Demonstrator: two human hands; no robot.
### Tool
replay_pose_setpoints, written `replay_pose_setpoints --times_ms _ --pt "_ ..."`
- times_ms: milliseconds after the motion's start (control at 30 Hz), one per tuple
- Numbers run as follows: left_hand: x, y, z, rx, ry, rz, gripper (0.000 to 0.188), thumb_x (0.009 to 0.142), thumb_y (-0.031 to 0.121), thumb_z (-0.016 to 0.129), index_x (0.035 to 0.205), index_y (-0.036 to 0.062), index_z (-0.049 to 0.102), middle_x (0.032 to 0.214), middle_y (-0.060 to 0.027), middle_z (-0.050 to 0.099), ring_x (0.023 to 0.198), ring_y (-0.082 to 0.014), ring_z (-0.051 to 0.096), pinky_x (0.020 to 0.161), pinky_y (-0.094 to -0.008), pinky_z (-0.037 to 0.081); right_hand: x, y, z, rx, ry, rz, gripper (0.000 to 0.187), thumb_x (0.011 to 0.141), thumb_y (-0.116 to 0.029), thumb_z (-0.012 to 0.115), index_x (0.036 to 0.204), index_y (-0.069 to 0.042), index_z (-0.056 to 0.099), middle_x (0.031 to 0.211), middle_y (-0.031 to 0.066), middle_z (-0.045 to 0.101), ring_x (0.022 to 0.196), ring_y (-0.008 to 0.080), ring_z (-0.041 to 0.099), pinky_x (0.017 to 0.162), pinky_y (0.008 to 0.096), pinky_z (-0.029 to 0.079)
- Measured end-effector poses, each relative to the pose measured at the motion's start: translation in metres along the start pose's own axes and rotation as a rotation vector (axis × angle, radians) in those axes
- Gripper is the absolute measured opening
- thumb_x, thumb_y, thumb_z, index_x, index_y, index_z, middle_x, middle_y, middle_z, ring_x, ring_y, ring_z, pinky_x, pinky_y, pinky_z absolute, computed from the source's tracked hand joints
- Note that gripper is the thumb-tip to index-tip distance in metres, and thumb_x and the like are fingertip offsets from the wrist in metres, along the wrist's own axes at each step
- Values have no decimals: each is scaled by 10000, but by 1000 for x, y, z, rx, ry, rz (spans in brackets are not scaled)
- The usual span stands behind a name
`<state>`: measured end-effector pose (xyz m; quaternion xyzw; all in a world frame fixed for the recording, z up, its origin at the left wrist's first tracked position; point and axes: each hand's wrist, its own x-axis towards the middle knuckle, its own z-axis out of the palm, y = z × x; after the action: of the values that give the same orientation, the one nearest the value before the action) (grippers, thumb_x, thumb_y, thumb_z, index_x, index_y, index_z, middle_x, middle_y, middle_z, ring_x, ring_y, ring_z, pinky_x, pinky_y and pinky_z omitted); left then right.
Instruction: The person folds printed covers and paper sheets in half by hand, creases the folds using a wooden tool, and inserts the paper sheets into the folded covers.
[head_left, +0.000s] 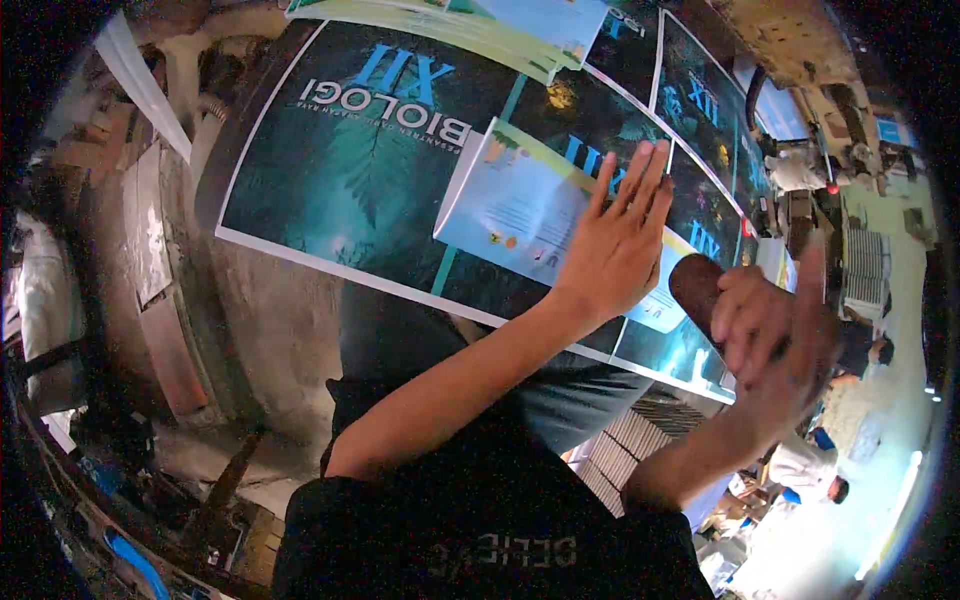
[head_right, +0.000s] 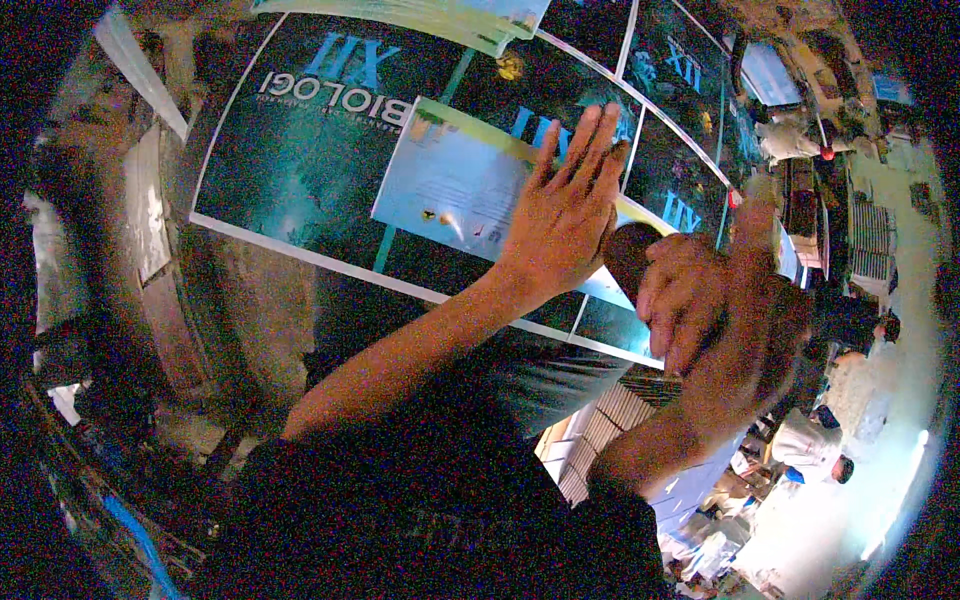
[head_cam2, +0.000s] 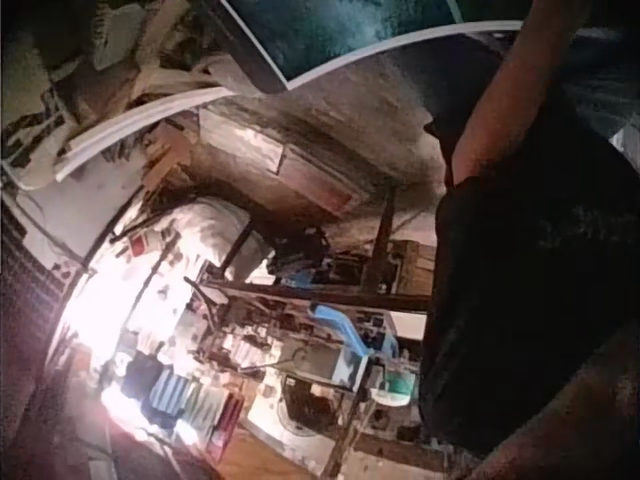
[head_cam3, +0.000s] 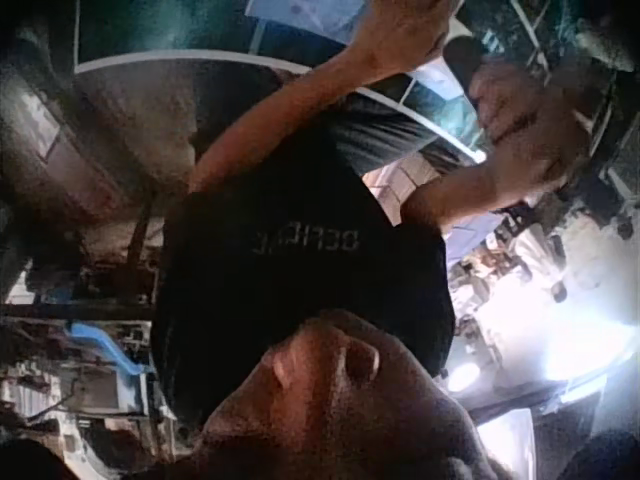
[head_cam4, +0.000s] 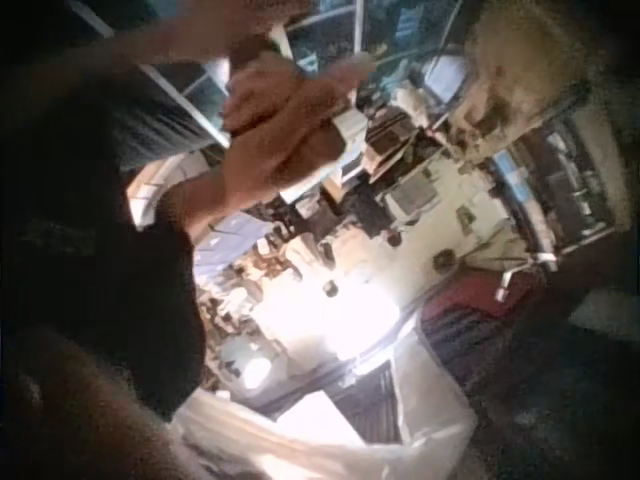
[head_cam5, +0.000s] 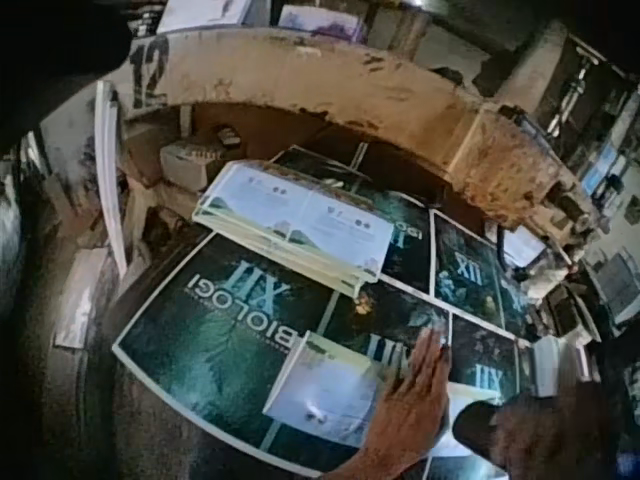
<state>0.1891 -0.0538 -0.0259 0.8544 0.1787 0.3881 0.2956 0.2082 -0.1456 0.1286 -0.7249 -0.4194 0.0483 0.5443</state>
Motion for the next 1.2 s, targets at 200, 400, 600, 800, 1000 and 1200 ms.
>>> replay_pose_setpoints --times_ms 200,400,600,800,1000,1200 --pt "-2 -3 8 -35 133 45 559 848 187 582 1347 -32 460 1608 -240 232 1511 -369 193 1210 -575 105 -28 48 95 -322 69 92 352 1041 -233 423 898 21 619 818 95 445 745 167 466 837 370 477" --pt "-14 -11 -6 -58 214 -3 618 972 268 447 1535 86 267 1651 -161 166 1541 -279 111 1238 -443 64 -29 61 127 -541 103 72 315 1038 -241 410 1082 12 592 1113 120 419 1008 187 444 935 366 431" --pt "-12 -18 4 -16 183 -66 654 860 375 565 1400 21 463 1620 -222 218 1528 -340 144 1211 -595 36 -9 34 113 -671 -107 88 381 1035 -249 398 1266 3 566 1408 146 394 1272 208 421 1033 362 385" --pt "-11 -12 -28 -30 71 -14 755 841 495 521 1380 -29 453 1630 -227 179 1537 -345 97 1218 -580 40 -15 39 136 -1396 -369 75 528 1012 -268 407 1492 -55 352 1564 96 315 1402 166 319 1124 369 258" --pt "-11 -27 -22 -68 123 -15 728 871 450 531 1441 17 396 1641 -191 170 1538 -328 92 1228 -530 49 -35 73 174 -572 173 148 524 1031 -150 376 1506 32 255 1660 142 115 1504 181 190 1226 382 168" --pt "-6 -35 -25 -87 139 -16 719 900 405 540 1501 64 339 1652 -156 161 1540 -311 87 1238 -481 57 -20 46 149 -729 -71 -14 421 1011 -211 516 1325 69 510 1263 132 544 951 150 583 818 300 477"
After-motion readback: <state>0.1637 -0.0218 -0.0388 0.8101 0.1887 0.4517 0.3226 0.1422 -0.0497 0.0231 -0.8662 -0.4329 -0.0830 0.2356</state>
